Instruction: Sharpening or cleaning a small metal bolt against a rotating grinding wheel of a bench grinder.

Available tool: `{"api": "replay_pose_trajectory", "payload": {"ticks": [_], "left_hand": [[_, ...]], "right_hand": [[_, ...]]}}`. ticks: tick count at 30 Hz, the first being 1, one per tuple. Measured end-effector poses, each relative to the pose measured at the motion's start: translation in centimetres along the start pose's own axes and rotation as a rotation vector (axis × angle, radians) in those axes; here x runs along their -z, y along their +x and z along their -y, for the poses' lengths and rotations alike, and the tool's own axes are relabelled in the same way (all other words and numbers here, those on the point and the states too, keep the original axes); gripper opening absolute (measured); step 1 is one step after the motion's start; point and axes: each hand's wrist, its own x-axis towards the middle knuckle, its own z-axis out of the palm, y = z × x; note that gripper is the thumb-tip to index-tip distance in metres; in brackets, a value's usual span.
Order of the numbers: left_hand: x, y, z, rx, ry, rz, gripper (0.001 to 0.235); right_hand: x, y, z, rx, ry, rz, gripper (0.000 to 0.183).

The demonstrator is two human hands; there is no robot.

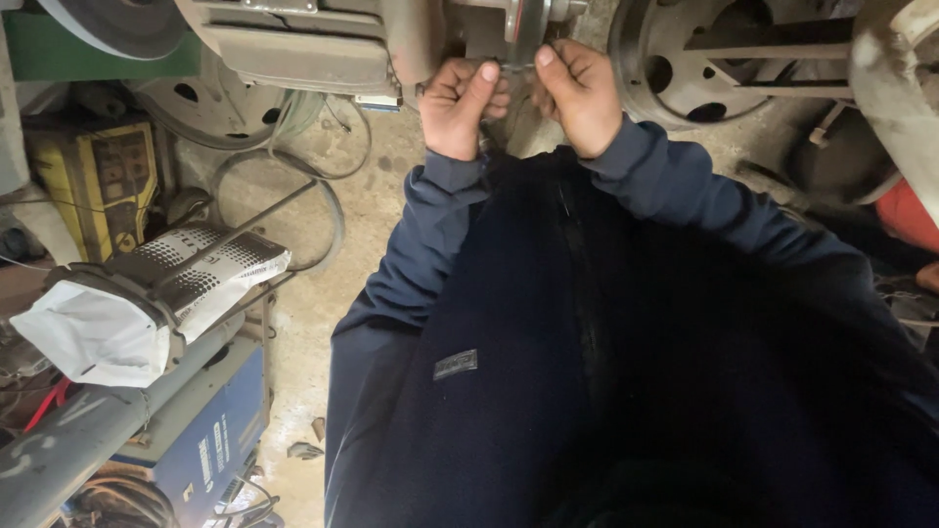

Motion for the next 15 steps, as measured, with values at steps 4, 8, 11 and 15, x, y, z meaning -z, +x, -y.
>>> {"api": "replay_pose_trajectory", "payload": {"ticks": [4,8,11,15], "left_hand": [[0.5,-0.5,0.2,0.025,0.053,0.008,0.022],[0.4,-2.2,-1.8,0.029,0.103,0.101,0.023],[0.5,-2.8,-2.4,-0.022,0.013,0.175,0.031],[1.3,-2.8,-1.4,-0.103,0.03,0.237,0.03]], "right_hand": [[0.2,-0.5,0.2,0.091,-0.184,0.0,0.039],[0.7,-1.2,0.1,0.177,-0.295,0.005,0.038],[0.9,-1.4,0.6,0.161,-0.359,0.043,0.035],[1.1,-1.6,1.6,0.242,-0.46,0.092,0.03]]}}
